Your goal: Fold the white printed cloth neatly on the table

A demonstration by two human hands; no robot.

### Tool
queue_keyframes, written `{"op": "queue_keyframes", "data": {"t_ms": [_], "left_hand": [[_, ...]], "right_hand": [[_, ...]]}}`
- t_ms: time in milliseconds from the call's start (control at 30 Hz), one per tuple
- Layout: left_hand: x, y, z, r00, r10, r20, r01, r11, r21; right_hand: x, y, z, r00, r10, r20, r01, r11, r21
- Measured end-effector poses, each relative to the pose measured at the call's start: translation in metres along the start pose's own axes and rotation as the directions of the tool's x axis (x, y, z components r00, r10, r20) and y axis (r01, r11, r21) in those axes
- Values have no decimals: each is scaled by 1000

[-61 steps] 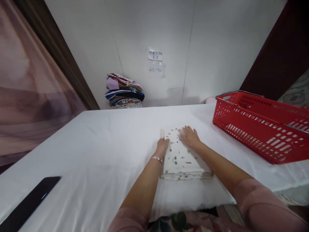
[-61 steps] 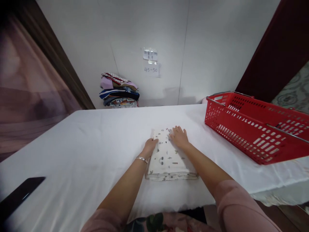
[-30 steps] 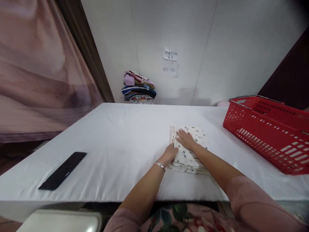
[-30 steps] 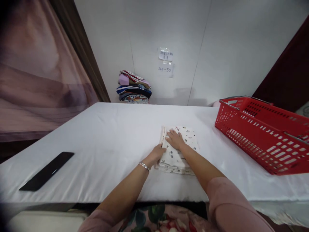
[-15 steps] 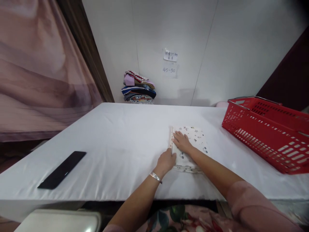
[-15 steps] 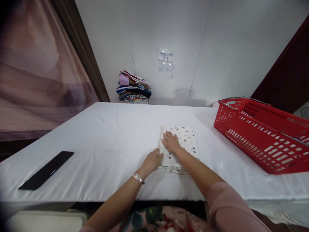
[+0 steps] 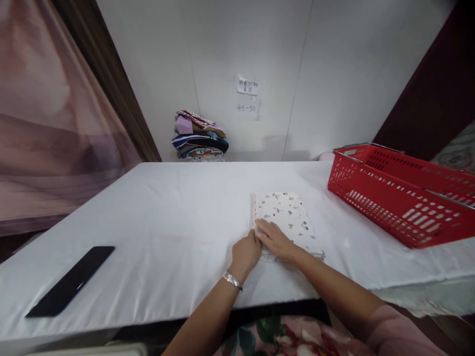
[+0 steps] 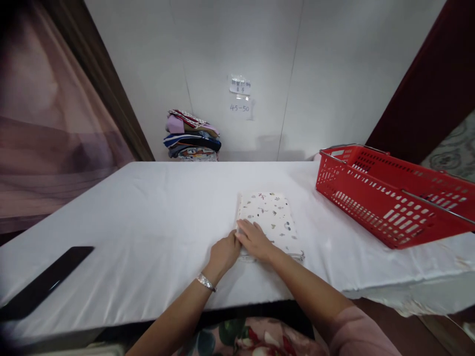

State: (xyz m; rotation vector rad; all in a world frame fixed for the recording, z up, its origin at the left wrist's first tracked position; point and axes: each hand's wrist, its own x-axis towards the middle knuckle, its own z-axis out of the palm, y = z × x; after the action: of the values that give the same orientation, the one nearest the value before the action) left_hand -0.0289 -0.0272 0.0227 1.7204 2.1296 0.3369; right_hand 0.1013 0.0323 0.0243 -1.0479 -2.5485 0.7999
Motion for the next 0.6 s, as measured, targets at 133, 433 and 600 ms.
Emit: {"op": "queue_keyframes", "data": {"t_ms": [133, 433, 600], "left_hand": [[-2, -4, 1, 998, 2, -69, -2, 1000, -6], [12, -7, -3, 997, -51, 63, 62, 979, -193], [25, -9, -5, 992, -73, 107, 100, 957, -271]], "right_hand": [[-36, 0, -6, 997, -68, 48, 66, 997, 25], [-95, 85, -38, 760, 488, -430, -409, 872, 268], [-100, 98, -43, 677, 681, -280, -436, 677, 593]]}}
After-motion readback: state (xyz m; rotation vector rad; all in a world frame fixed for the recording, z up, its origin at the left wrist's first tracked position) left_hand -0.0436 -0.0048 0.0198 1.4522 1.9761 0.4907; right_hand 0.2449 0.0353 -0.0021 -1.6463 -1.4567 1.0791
